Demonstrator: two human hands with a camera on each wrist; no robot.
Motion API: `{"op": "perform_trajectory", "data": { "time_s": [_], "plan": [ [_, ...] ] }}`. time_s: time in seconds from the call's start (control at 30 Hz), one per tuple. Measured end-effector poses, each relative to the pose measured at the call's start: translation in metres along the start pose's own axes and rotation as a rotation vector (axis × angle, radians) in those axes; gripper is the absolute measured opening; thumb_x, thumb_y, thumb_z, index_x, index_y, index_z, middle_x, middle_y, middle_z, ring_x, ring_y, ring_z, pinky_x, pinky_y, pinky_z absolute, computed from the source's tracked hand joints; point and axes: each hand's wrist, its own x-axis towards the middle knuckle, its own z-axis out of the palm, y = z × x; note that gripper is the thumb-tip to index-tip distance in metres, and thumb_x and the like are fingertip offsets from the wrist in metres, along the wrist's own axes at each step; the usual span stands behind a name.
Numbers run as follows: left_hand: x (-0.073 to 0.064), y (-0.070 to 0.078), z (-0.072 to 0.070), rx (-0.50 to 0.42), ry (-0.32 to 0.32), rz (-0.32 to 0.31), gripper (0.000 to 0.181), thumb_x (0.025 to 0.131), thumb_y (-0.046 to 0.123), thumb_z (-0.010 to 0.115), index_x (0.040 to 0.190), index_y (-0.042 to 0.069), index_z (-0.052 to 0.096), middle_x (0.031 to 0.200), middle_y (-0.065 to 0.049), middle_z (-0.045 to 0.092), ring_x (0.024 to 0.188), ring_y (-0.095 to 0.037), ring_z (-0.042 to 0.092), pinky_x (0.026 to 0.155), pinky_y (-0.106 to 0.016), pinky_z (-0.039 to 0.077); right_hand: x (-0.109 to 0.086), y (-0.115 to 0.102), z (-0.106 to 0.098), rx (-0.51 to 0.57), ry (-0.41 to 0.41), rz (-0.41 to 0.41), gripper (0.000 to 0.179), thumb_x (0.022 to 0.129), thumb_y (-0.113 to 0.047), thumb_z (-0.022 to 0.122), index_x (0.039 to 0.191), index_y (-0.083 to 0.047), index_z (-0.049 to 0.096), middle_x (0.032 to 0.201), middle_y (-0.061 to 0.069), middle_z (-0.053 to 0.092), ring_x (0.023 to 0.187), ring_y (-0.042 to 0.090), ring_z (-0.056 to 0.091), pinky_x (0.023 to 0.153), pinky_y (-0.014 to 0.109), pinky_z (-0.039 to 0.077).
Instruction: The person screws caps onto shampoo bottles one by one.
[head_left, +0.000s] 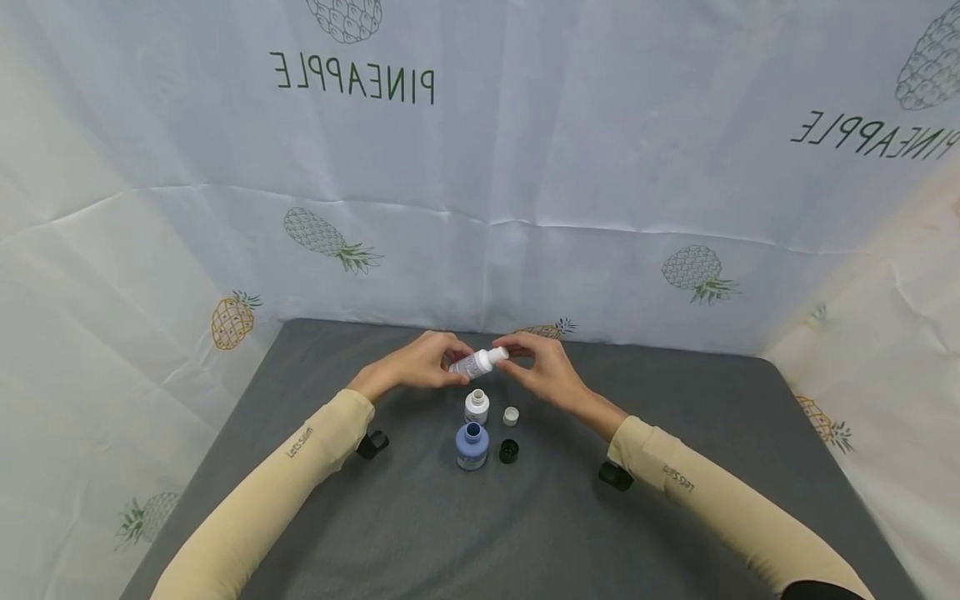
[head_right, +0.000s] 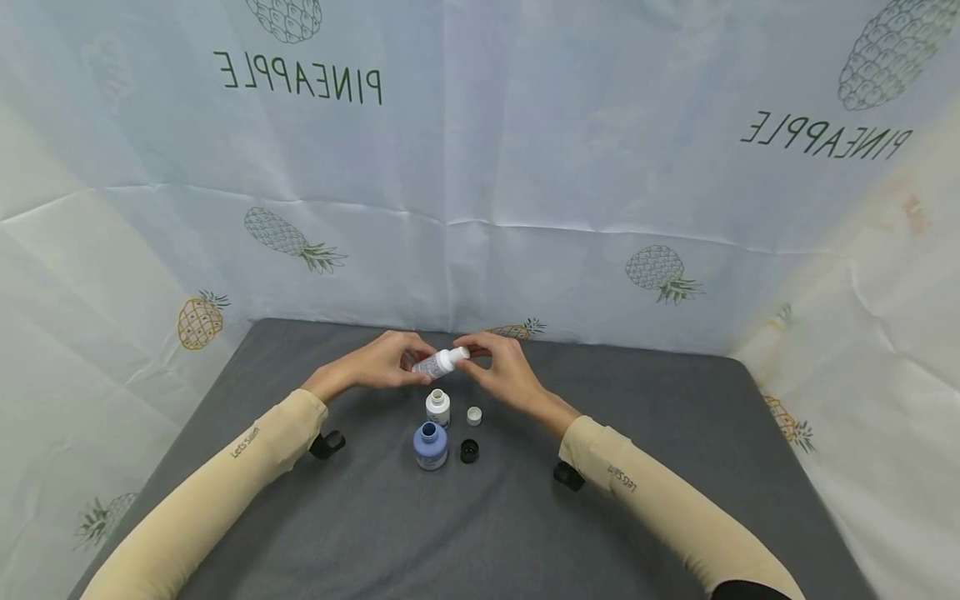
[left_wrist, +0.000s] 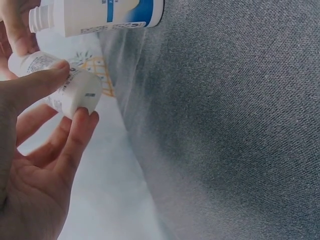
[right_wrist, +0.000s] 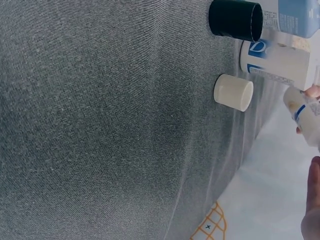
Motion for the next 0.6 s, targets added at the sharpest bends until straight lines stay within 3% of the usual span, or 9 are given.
{"op": "perform_trajectory", "data": {
  "time_s": [0.27, 0.6],
  "plan": [
    [0.0006, 0.0055, -0.0006, 0.004, 0.013, 0.006, 0.038, 0.094, 0.015, 0.085, 0.129, 0.002, 0.077, 0.118, -0.014, 0.076, 0.102, -0.021, 0.074, 0.085, -0.037, 0.067, 0.0005, 0.0001, -0.0008, -0.028, 0.033, 0.080, 0.026, 0.098, -0.019, 0.083, 0.118, -0.004, 0.077, 0.111, 0.013, 0.080, 0.098, 0.025, 0.079, 0.091, 0.045, 0.067],
    [0.0005, 0.0092, -0.0017, 0.022, 0.012, 0.009, 0.037, 0.093, 0.015, 0.086, 0.127, 0.002, 0.078, 0.115, -0.014, 0.076, 0.098, -0.019, 0.074, 0.082, -0.031, 0.066, 0.0030, 0.0008, 0.0015, -0.072, 0.061, 0.114, 0.024, 0.098, -0.028, 0.083, 0.108, -0.007, 0.078, 0.096, 0.009, 0.079, 0.085, 0.019, 0.076, 0.078, 0.035, 0.066]
  ]
}}
